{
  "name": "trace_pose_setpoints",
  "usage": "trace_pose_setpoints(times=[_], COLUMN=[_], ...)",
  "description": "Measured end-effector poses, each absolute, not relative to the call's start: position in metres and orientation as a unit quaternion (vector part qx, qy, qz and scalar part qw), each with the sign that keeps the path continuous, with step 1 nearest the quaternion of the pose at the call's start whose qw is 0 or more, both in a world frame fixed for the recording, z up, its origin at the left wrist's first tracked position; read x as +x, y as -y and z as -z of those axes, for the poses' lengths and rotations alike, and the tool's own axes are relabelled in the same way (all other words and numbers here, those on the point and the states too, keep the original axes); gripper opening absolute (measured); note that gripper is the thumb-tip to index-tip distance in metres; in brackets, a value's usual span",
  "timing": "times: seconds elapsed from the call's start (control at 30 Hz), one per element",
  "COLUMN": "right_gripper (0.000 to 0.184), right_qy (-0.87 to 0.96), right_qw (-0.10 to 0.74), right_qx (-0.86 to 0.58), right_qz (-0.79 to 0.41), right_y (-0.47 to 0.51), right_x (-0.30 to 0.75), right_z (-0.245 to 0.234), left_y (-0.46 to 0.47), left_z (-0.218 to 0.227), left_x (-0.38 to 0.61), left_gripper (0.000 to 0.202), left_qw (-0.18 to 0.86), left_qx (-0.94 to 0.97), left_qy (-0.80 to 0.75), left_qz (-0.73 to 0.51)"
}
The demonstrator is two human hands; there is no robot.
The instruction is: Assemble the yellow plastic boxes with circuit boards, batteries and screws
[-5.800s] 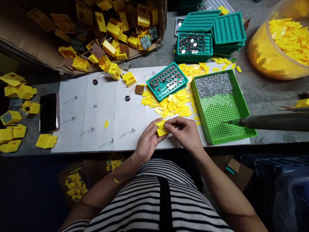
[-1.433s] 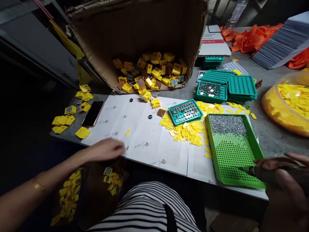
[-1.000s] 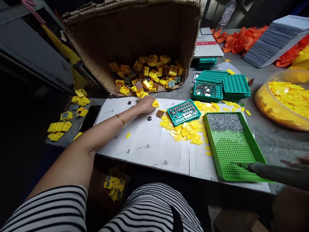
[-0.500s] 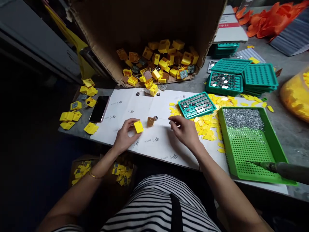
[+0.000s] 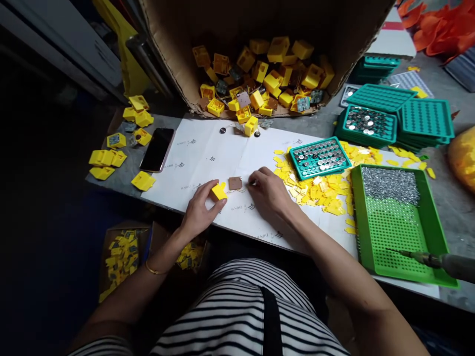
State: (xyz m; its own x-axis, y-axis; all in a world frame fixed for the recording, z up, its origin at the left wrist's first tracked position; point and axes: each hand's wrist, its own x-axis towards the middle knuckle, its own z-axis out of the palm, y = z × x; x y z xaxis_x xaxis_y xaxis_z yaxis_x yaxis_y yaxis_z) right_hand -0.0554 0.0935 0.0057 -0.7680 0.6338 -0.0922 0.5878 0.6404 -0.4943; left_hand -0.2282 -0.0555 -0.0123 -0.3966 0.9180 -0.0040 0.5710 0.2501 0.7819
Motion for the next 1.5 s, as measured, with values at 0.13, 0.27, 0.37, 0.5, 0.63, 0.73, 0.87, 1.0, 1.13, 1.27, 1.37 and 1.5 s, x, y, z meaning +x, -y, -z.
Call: trace_pose_setpoints(times=[0.13, 0.27, 0.37, 0.5, 0.63, 0.73, 0.87, 1.0, 1.13, 1.27, 1.37, 1.5], right_gripper=[0.021, 0.022, 0.022, 0.025, 0.028, 0.030, 0.029, 0.027, 0.025, 0.024, 0.023, 0.017], right_qy=[0.933, 0.932, 0.914, 0.913, 0.914, 0.907, 0.894, 0.889, 0.878, 0.867, 0.864, 0.839], right_qw=[0.037, 0.055, 0.068, 0.019, -0.005, -0.005, 0.009, 0.042, 0.035, 0.024, 0.033, 0.074], right_qx=[-0.280, -0.270, -0.311, -0.332, -0.340, -0.363, -0.392, -0.393, -0.415, -0.445, -0.446, -0.451], right_qz=[-0.221, -0.234, -0.252, -0.235, -0.220, -0.216, -0.216, -0.230, -0.234, -0.223, -0.232, -0.297], right_y=[-0.076, -0.066, -0.068, -0.072, -0.068, -0.063, -0.058, -0.057, -0.058, -0.060, -0.063, -0.071], right_x=[-0.018, -0.004, -0.009, -0.016, -0.015, -0.011, -0.008, -0.006, -0.005, -0.007, -0.008, -0.004], right_z=[-0.003, 0.003, 0.006, 0.002, -0.003, -0.003, 0.000, 0.003, 0.002, -0.002, -0.004, -0.002], left_y=[0.057, 0.060, 0.060, 0.058, 0.055, 0.052, 0.047, 0.044, 0.046, 0.049, 0.050, 0.048], left_z=[0.010, 0.017, 0.019, 0.011, 0.001, -0.005, -0.008, -0.004, 0.000, -0.001, -0.001, -0.002], left_x=[-0.210, -0.200, -0.198, -0.196, -0.191, -0.184, -0.173, -0.168, -0.167, -0.163, -0.160, -0.153], left_gripper=[0.052, 0.063, 0.058, 0.067, 0.062, 0.064, 0.060, 0.039, 0.027, 0.035, 0.034, 0.020], left_qw=[0.255, 0.307, 0.378, 0.423, 0.483, 0.553, 0.622, 0.660, 0.679, 0.663, 0.670, 0.689], left_qx=[0.514, 0.475, 0.425, 0.366, 0.307, 0.234, 0.154, 0.101, 0.084, 0.071, 0.053, 0.006], left_qy=[-0.725, -0.717, -0.706, -0.706, -0.675, -0.637, -0.568, -0.491, -0.459, -0.469, -0.460, -0.442], left_qz=[-0.381, -0.408, -0.422, -0.434, -0.466, -0.483, -0.517, -0.559, -0.567, -0.579, -0.580, -0.574])
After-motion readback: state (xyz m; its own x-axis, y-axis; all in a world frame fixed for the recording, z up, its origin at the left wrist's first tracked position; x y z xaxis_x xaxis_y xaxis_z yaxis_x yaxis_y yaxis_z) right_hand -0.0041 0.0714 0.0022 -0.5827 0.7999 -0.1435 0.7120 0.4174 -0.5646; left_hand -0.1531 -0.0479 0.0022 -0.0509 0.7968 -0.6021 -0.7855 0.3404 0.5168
